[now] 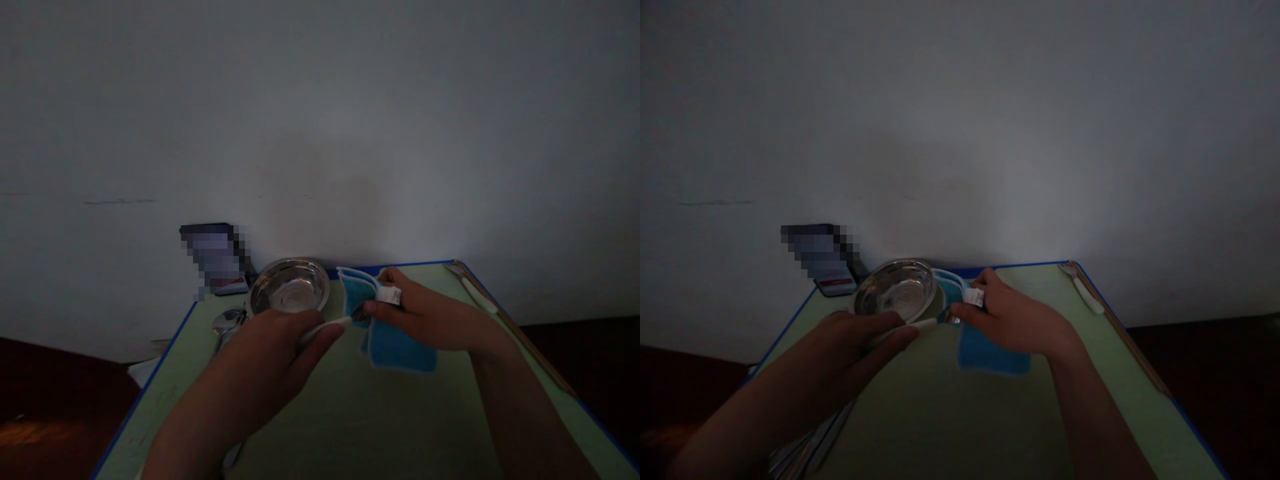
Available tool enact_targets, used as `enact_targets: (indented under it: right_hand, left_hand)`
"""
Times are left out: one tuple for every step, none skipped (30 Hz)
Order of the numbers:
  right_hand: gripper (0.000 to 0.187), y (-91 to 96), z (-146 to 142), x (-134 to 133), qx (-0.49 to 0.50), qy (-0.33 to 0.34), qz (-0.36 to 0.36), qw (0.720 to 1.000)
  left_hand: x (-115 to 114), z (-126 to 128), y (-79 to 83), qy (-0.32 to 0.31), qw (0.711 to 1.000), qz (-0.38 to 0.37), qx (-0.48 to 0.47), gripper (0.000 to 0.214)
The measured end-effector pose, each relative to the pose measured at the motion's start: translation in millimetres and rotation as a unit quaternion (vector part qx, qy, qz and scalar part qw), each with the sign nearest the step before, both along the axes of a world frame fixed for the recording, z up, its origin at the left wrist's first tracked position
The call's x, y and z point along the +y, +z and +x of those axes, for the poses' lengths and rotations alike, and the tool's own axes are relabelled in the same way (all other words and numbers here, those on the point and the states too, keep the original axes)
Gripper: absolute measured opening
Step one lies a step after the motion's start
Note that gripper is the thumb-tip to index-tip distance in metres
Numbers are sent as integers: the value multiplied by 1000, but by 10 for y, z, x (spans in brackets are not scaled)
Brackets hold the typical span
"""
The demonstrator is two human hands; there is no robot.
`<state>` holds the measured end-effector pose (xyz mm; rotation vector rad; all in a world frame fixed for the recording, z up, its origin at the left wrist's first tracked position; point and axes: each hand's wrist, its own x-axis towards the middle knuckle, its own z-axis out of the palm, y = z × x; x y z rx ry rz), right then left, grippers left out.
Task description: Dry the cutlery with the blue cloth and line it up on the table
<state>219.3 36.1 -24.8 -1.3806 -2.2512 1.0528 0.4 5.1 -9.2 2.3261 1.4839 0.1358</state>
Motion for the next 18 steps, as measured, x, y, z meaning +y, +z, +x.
enact_targets:
  right_hand:
    - [32,-4,7,7,0,-1,16,1000]
    - [30,-4,13,14,3,3,27,1000]
    - [29,2,18,21,9,10,31,999]
    - [28,11,23,28,18,18,28,999]
    - [29,21,29,34,28,24,18,999]
    - [32,31,34,39,38,25,7,999]
    - [37,39,38,42,46,19,-2,999]
    - [40,43,43,43,52,8,-6,999]
    - [42,43,46,43,52,-7,-6,999]
    - [41,40,48,42,50,-21,-4,999]
    - [39,36,50,40,47,-31,-1,998]
    - [36,31,49,38,43,-36,3,998]
    - [33,27,48,37,41,-36,7,998]
    - [30,25,45,36,40,-33,12,999]
    - [28,25,41,35,39,-27,18,999]
    - [26,26,37,36,38,-18,21,999]
    - [24,28,33,37,36,-6,22,999]
    - [22,30,30,39,34,9,21,999]
  left_hand:
    - [0,-1,2,1,1000,-2,-1,43]
    - [2,-2,2,1,1000,-4,-4,43]
    - [3,-2,0,0,1000,-7,-8,43]
    - [5,-3,-3,-2,1000,-11,-14,42]
    - [7,-5,-8,-5,1000,-15,-20,42]
    - [8,-8,-14,-8,999,-18,-25,41]
    - [8,-12,-21,-11,999,-20,-29,41]
    - [7,-17,-28,-13,999,-21,-31,41]
    - [6,-23,-34,-13,999,-22,-32,41]
    - [5,-28,-39,-10,999,-24,-31,41]
    - [5,-32,-43,-7,999,-27,-29,41]
    - [5,-34,-46,-3,999,-30,-28,42]
    - [6,-35,-48,0,999,-33,-28,42]
    - [7,-35,-48,1,999,-35,-28,42]
    - [8,-33,-48,0,999,-36,-29,42]
    - [8,-31,-48,-2,999,-37,-31,42]
    - [9,-29,-48,-3,999,-38,-31,42]
    - [9,-27,-48,-4,999,-40,-31,42]
